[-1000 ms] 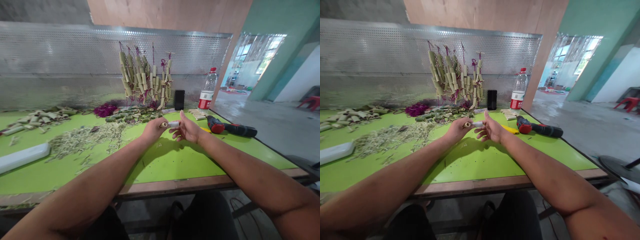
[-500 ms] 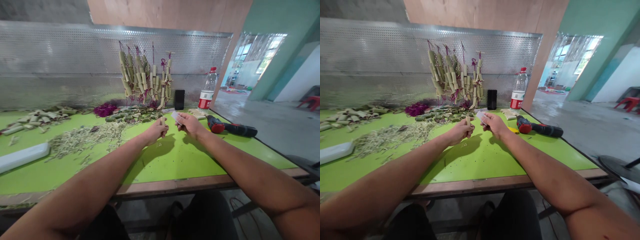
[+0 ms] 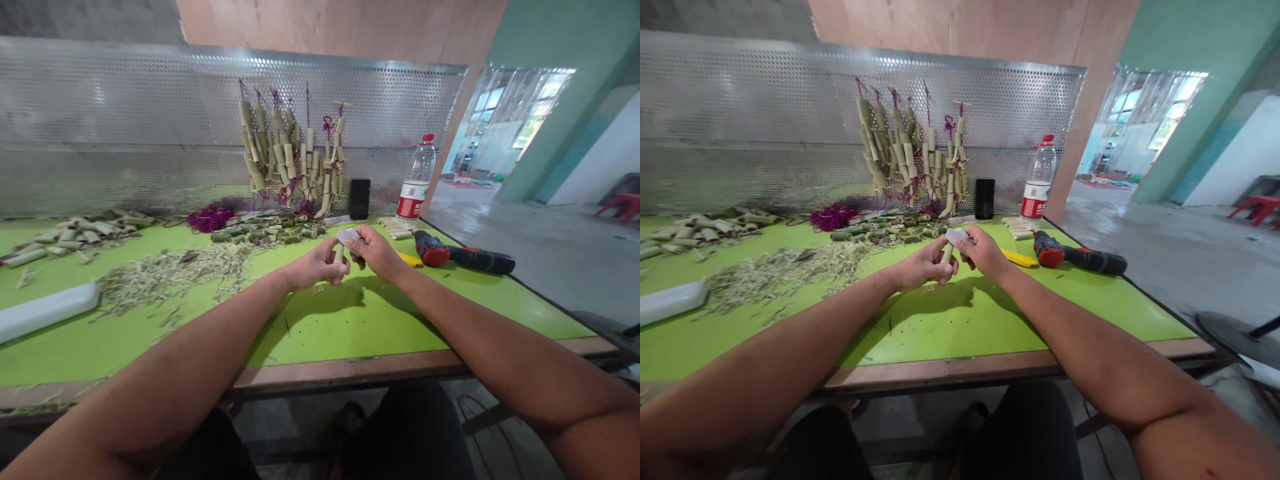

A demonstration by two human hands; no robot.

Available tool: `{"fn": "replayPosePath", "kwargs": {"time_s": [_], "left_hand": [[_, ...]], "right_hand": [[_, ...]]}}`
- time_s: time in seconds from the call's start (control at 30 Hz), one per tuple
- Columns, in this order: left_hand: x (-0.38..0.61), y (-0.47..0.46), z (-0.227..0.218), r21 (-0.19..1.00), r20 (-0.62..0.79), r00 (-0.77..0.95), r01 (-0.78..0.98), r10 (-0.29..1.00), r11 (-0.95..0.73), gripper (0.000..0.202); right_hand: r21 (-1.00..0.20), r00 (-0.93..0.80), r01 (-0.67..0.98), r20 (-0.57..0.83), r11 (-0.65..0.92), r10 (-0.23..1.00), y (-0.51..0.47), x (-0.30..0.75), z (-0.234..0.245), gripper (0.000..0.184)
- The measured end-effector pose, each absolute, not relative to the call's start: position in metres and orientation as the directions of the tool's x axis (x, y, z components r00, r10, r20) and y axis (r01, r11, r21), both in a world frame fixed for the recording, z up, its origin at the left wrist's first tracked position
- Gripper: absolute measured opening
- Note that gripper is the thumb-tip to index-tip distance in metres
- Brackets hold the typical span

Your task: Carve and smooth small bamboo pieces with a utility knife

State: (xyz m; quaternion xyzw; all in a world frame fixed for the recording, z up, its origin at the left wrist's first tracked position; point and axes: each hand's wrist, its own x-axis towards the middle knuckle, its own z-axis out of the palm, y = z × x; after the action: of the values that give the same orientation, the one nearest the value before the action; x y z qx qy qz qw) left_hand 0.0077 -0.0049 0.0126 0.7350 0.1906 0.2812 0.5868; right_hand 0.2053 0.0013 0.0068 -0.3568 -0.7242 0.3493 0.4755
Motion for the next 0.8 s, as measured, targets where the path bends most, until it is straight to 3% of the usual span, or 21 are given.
{"fn": "replayPosePath", "kwargs": {"time_s": [0.2, 0.4, 0.57, 0.7, 0.8], "left_hand": [[0.009, -0.002, 0.009, 0.976, 0.186, 0.793, -0.083, 0.58, -0.2, 0.074], [0.011, 0.002, 0.004, 0.948, 0.307, 0.761, -0.189, 0.571, -0.257, 0.047], [0.013, 0.0, 0.005, 0.964, 0.242, 0.781, -0.127, 0.575, -0.233, 0.057], [0.013, -0.003, 0.005, 0.966, 0.232, 0.776, -0.112, 0.586, -0.233, 0.057], [0.013, -0.003, 0.005, 0.965, 0.245, 0.782, -0.137, 0.574, -0.224, 0.06]], "right_hand": [[-0.838, -0.271, 0.211, 0.445, 0.504, 0.854, -0.006, 0.202, 0.01, 0.033], [-0.848, -0.353, 0.153, 0.432, 0.507, 0.83, -0.016, 0.195, 0.014, 0.032], [-0.802, -0.254, 0.235, 0.495, 0.549, 0.831, -0.014, 0.2, 0.015, 0.034], [-0.774, -0.319, 0.246, 0.504, 0.584, 0.802, -0.014, 0.199, 0.015, 0.033], [-0.753, -0.261, 0.281, 0.537, 0.595, 0.802, -0.016, 0.196, 0.015, 0.032]]}}
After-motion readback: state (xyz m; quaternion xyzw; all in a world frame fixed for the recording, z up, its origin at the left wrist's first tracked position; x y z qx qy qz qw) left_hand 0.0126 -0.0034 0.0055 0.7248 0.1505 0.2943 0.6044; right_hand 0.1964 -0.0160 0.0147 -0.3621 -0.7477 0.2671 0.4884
